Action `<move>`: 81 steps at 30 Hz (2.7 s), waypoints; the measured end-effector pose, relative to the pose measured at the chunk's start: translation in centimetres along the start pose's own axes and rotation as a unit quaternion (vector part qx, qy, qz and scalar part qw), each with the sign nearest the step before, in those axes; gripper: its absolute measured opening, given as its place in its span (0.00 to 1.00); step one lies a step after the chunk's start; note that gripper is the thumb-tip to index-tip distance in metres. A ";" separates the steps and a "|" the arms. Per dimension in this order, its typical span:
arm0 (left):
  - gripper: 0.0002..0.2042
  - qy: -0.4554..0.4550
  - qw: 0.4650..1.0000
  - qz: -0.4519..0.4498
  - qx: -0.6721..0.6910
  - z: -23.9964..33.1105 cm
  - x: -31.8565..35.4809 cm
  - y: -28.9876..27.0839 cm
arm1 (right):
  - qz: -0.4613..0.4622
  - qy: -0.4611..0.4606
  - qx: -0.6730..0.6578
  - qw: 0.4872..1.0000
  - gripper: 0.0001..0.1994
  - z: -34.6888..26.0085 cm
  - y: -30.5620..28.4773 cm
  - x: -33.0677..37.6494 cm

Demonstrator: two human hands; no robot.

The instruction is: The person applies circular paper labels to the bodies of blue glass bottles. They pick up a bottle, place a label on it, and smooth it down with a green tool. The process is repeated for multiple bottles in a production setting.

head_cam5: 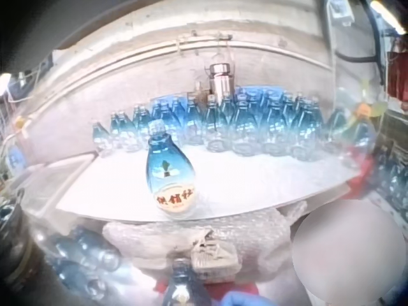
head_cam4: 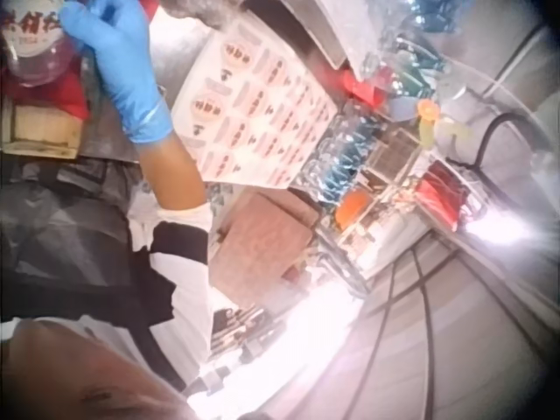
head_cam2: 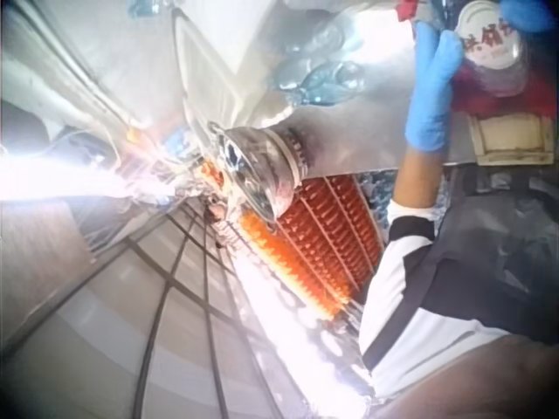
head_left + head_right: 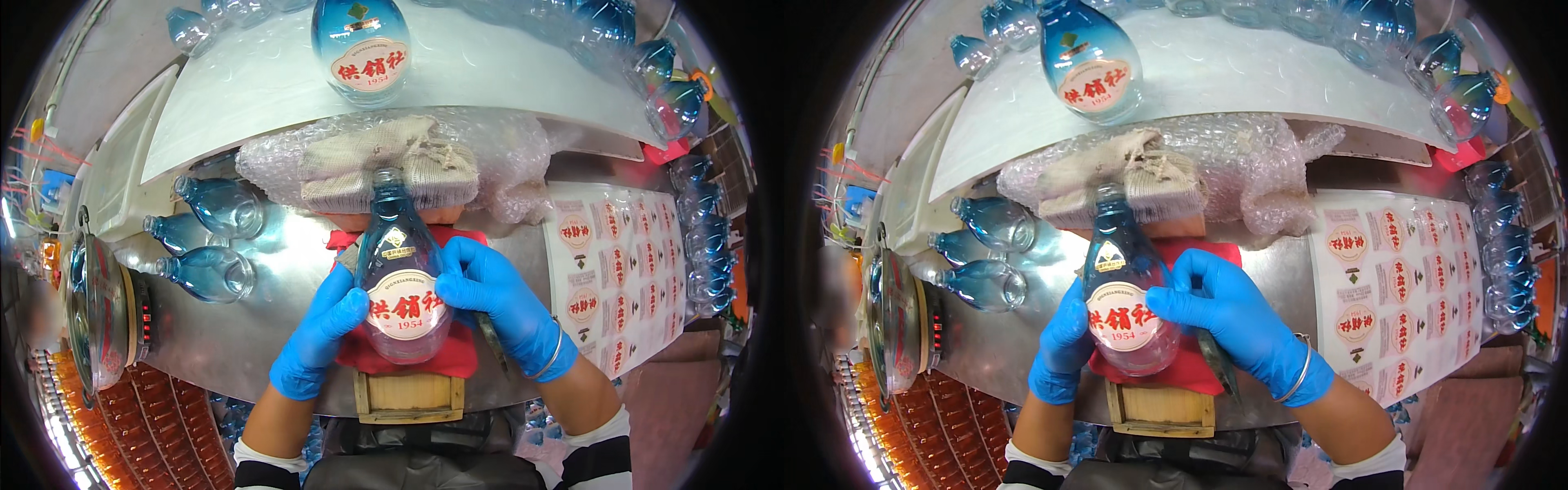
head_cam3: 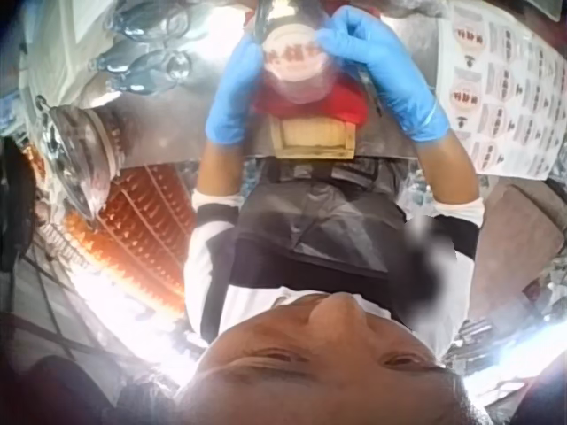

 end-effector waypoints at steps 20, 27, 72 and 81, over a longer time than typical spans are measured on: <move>0.40 0.171 0.976 0.103 -0.091 1.5 1.2 0.9 | 0.036 -0.010 -0.030 0.999 0.11 0.7 -1.0 0.8; 0.43 0.242 0.694 0.250 -0.630 3.9 4.2 4.4 | 0.324 -0.156 -0.107 0.927 0.17 -1.1 -3.3 2.8; 0.54 0.229 0.677 0.225 -0.662 5.3 3.5 3.9 | 0.243 -0.333 0.326 0.851 0.10 -6.1 0.7 0.1; 0.59 0.180 0.750 0.221 -0.596 4.1 3.3 2.7 | 0.013 -0.285 0.286 0.915 0.10 -9.1 3.5 -1.6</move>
Point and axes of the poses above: each hand's wrist, its own x-axis away from the middle knuckle, its own y-axis out of the palm, z = x × y, the point moved 5 cm from there along -x, towards the middle knuckle, and after that the axes turned 13 degrees about -y, right-handed, at the moved point
